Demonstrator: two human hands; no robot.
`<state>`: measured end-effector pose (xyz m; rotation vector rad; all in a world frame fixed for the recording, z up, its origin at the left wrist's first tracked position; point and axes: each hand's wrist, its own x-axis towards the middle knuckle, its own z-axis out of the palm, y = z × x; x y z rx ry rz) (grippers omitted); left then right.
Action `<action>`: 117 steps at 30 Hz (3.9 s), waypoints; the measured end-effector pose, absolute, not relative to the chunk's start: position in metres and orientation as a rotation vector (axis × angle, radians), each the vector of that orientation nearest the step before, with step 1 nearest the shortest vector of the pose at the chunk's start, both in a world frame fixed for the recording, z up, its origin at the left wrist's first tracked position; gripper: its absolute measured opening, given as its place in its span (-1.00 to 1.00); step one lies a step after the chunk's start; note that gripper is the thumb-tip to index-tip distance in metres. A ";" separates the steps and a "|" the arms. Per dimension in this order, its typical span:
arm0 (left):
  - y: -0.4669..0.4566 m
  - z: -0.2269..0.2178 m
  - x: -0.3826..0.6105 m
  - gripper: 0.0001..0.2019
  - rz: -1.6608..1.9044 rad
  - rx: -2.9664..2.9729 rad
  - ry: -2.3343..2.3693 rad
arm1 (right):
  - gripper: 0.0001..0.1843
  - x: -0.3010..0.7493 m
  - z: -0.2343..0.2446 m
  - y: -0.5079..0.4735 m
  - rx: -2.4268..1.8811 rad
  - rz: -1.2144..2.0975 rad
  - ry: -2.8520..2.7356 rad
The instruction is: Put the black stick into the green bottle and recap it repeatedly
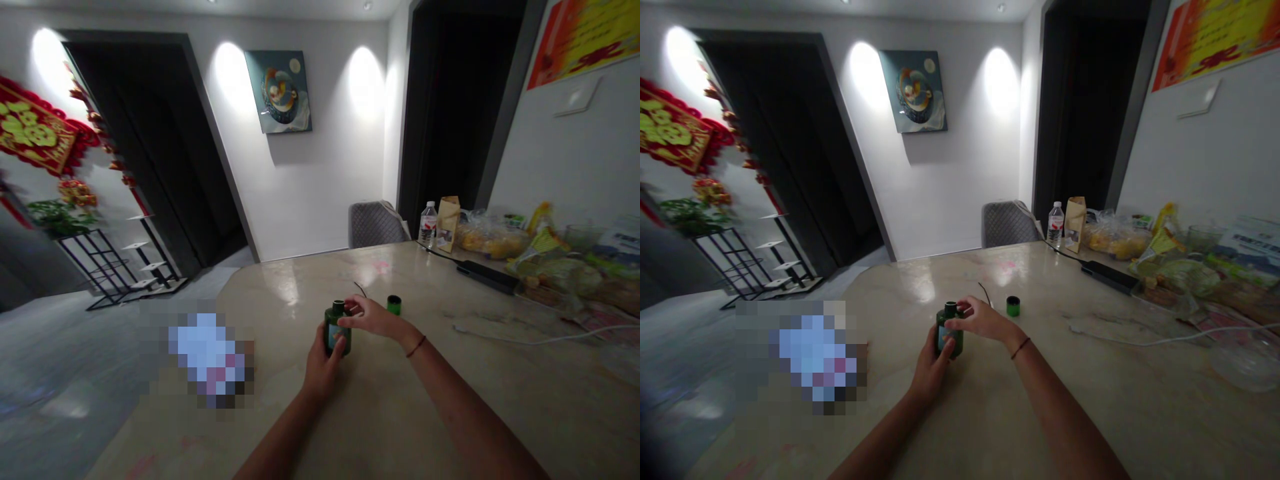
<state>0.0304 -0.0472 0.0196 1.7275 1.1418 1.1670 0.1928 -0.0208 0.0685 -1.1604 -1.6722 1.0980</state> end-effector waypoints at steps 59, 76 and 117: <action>-0.031 -0.001 0.031 -0.79 0.922 1.959 1.369 | -0.68 0.225 0.039 -0.017 -2.297 0.463 -1.957; -0.032 0.003 0.031 -0.80 0.851 1.992 1.383 | -0.82 0.224 0.116 -0.036 -1.470 0.159 -1.420; -0.031 0.003 0.032 -0.81 0.840 2.003 1.387 | -0.68 0.195 0.035 -0.012 -1.979 0.053 -1.789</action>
